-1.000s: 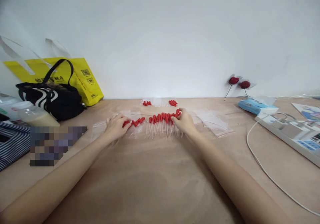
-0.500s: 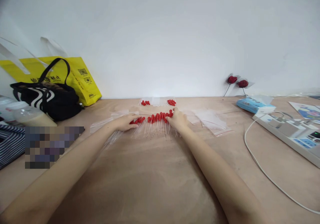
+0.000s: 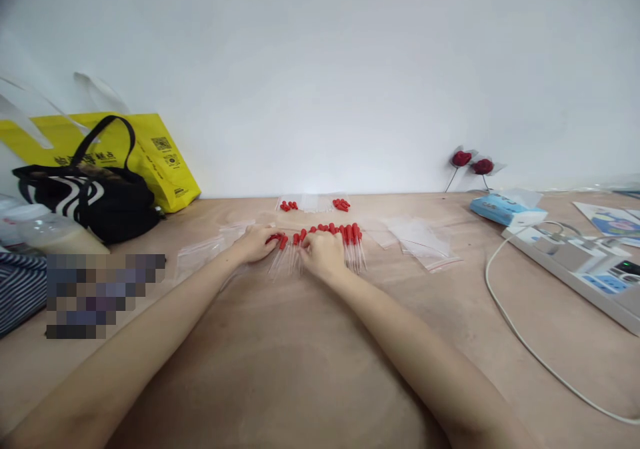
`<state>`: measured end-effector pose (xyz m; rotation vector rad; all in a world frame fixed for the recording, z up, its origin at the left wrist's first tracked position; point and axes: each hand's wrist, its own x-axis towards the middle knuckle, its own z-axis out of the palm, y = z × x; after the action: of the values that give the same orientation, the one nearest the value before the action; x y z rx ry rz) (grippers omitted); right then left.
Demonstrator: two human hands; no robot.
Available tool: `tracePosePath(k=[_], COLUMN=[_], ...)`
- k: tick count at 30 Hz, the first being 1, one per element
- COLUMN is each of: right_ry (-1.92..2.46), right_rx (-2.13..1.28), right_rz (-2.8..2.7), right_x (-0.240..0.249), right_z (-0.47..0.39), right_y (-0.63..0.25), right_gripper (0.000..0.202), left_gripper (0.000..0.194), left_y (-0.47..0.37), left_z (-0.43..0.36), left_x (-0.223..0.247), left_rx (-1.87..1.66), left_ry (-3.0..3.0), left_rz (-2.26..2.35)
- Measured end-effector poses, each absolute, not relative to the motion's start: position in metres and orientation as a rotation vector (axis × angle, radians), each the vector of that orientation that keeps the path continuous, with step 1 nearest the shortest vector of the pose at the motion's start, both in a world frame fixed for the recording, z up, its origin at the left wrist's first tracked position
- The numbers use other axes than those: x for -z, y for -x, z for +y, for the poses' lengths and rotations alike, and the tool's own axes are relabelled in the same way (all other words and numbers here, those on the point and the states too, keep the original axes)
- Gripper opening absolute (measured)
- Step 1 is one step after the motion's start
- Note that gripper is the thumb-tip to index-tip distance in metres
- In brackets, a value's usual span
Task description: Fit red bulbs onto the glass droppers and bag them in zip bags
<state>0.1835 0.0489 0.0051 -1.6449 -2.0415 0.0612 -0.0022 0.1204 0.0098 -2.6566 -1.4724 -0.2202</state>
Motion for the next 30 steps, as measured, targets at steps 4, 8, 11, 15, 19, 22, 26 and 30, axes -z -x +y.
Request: tracePosePath(k=[4, 8, 11, 15, 19, 22, 26, 30], right_ry=[1.734, 1.838, 1.897, 1.980, 2.027, 2.002, 1.911, 1.729], right_rx=[-0.095, -0.084, -0.102, -0.153, -0.171, -0.160, -0.095, 0.081], right_rz=[-2.185, -2.182, -2.197, -2.217, -2.210, -2.203, -2.222, -2.341], right_x=[-0.005, -0.009, -0.014, -0.017, -0.019, -0.023, -0.023, -0.008], right_z=[0.039, 0.040, 0.043, 0.049, 0.051, 0.044, 0.025, 0.001], right_y=[-0.154, -0.139, -0.133, -0.126, -0.121, -0.129, -0.157, -0.194], right_gripper=[0.019, 0.024, 0.024, 0.022, 0.023, 0.027, 0.028, 0.024], left_gripper=[0.027, 0.026, 0.028, 0.030, 0.027, 0.025, 0.026, 0.024], left_y=[-0.002, -0.003, -0.002, -0.001, 0.005, 0.017, 0.034, 0.041], left_z=[0.118, 0.118, 0.117, 0.103, 0.069, 0.041, 0.014, 0.005], left_x=[-0.007, -0.006, -0.011, -0.022, -0.025, -0.014, 0.005, 0.005], left_rx=[0.341, 0.528, 0.714, 0.935, 1.027, 1.013, 0.873, 0.720], left_ry=[2.567, 2.474, 2.427, 2.436, 2.536, 2.589, 2.659, 2.741], left_rz=[-1.580, -1.698, -1.744, -1.704, -1.534, -1.212, -0.942, -0.982])
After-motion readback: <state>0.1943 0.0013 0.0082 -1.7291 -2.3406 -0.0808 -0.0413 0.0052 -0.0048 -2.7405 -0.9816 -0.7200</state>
